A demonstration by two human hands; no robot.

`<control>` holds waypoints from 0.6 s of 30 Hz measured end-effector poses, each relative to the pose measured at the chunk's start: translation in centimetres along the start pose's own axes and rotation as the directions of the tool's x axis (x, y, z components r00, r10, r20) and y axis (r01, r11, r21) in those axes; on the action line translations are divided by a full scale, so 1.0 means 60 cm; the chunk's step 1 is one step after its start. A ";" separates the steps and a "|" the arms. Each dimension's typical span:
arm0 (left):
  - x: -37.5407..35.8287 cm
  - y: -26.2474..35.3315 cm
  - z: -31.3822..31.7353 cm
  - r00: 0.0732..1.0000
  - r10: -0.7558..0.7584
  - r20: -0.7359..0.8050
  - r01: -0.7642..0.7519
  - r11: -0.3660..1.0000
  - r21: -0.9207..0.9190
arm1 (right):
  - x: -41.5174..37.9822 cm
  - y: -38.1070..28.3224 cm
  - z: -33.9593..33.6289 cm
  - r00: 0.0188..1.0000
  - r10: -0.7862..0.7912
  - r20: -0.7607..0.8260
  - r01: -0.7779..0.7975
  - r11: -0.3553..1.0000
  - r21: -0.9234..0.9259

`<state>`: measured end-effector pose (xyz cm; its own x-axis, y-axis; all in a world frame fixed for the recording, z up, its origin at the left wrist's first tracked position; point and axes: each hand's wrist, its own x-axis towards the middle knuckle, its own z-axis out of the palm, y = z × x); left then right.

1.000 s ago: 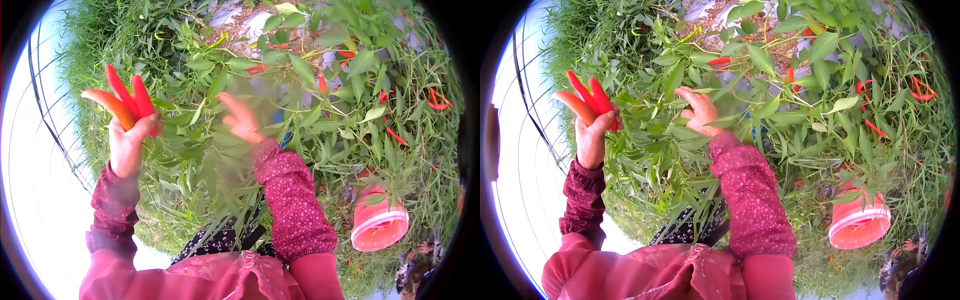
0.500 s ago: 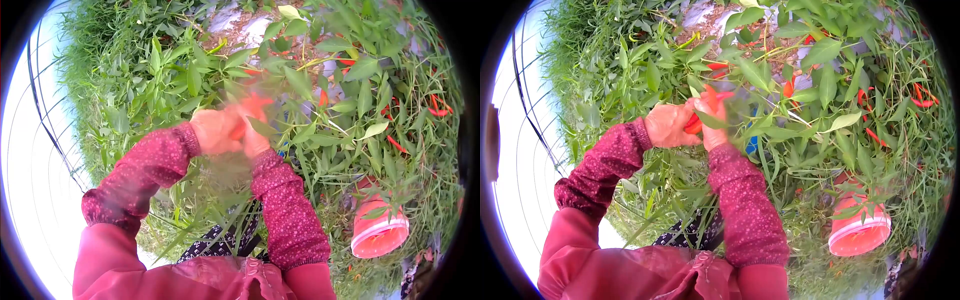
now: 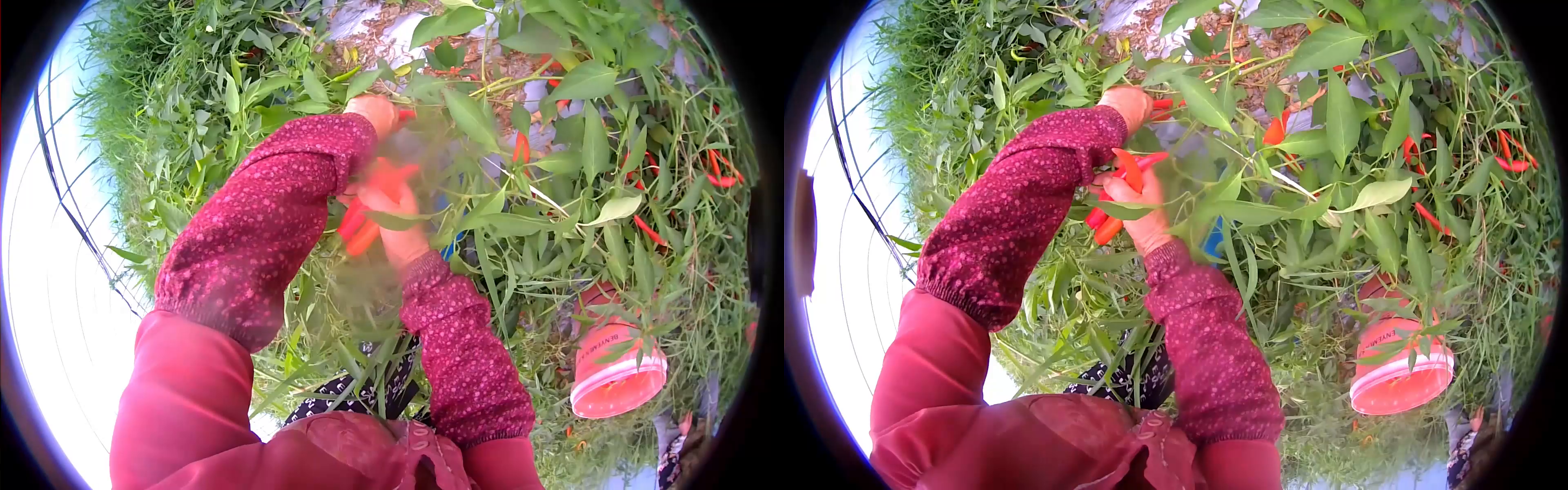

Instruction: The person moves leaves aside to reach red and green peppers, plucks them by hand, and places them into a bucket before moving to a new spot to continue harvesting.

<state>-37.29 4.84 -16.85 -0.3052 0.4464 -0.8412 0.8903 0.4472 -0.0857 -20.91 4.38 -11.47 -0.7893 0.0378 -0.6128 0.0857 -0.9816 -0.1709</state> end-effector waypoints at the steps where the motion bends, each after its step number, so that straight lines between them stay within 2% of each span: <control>1: -0.003 0.002 0.002 1.000 -0.021 -0.005 0.021 0.999 0.035 | 0.000 -0.005 0.002 1.000 0.017 -0.011 -0.017 0.999 0.036; 2: 0.006 -0.008 0.027 0.999 0.034 0.029 -0.038 0.990 0.136 | 0.004 0.003 -0.004 1.000 -0.019 -0.018 0.019 0.999 -0.038; 3: -0.001 -0.015 0.036 0.999 0.032 0.024 -0.035 0.990 0.136 | 0.001 -0.001 -0.002 1.000 -0.022 -0.015 0.021 0.999 -0.041; 5: -0.033 -0.016 0.053 0.943 0.130 -0.306 -0.126 0.991 0.034 | -0.012 -0.010 0.002 0.999 0.044 -0.027 -0.044 0.999 0.008; 6: -0.044 -0.016 0.065 0.949 0.081 -0.305 -0.091 0.996 -0.019 | -0.015 -0.009 -0.001 0.999 0.045 -0.021 -0.045 0.999 0.008; 7: -0.061 -0.016 0.063 0.975 0.102 -0.198 -0.102 0.995 0.011 | -0.017 -0.006 -0.008 0.998 0.028 -0.050 -0.028 1.000 -0.012; 9: -0.098 -0.001 0.065 0.952 0.096 -0.291 -0.101 0.995 -0.003 | -0.021 -0.021 -0.019 0.998 0.009 -0.070 -0.012 0.999 -0.037; 11: -0.119 0.016 0.052 0.975 0.079 -0.206 -0.093 0.994 -0.058 | -0.038 -0.069 -0.018 0.967 -0.165 -0.197 0.164 0.986 -0.020; 12: -0.115 0.022 0.071 0.993 0.004 -0.122 -0.026 0.983 -0.180 | -0.042 -0.100 -0.014 0.963 -0.174 -0.205 0.177 0.984 -0.008; 13: -0.140 0.033 0.062 0.961 -0.017 -0.276 -0.061 0.961 -0.271 | -0.043 -0.128 -0.011 0.959 -0.184 -0.215 0.189 0.982 0.003; 14: -0.140 0.035 0.073 0.964 -0.101 -0.244 0.017 0.946 -0.324 | -0.043 -0.149 -0.011 0.961 -0.178 -0.213 0.181 0.983 -0.006; 15: -0.136 0.036 0.093 0.960 -0.184 -0.209 0.095 0.922 -0.374 | -0.040 -0.168 -0.011 0.971 -0.121 -0.205 0.092 0.985 -0.147; 16: -0.124 0.037 0.132 0.959 -0.194 -0.208 0.102 0.917 -0.386 | -0.034 -0.177 -0.008 0.977 -0.063 -0.205 0.002 0.958 -0.286; 17: -0.107 0.039 0.183 0.963 -0.222 -0.152 0.132 0.881 -0.454 | -0.024 -0.176 -0.004 0.978 -0.055 -0.201 -0.006 0.955 -0.295; 18: -0.098 0.039 0.209 0.965 -0.244 -0.095 0.162 0.841 -0.516 | -0.011 -0.171 -0.001 0.986 0.045 -0.158 -0.126 0.824 -0.552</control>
<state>-29.18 -6.45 -18.80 -0.5440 0.3949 -0.7403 0.5252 0.8483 0.0666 -21.21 14.42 -9.34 -0.6790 0.0229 -0.7338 0.5053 -0.7105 -0.4898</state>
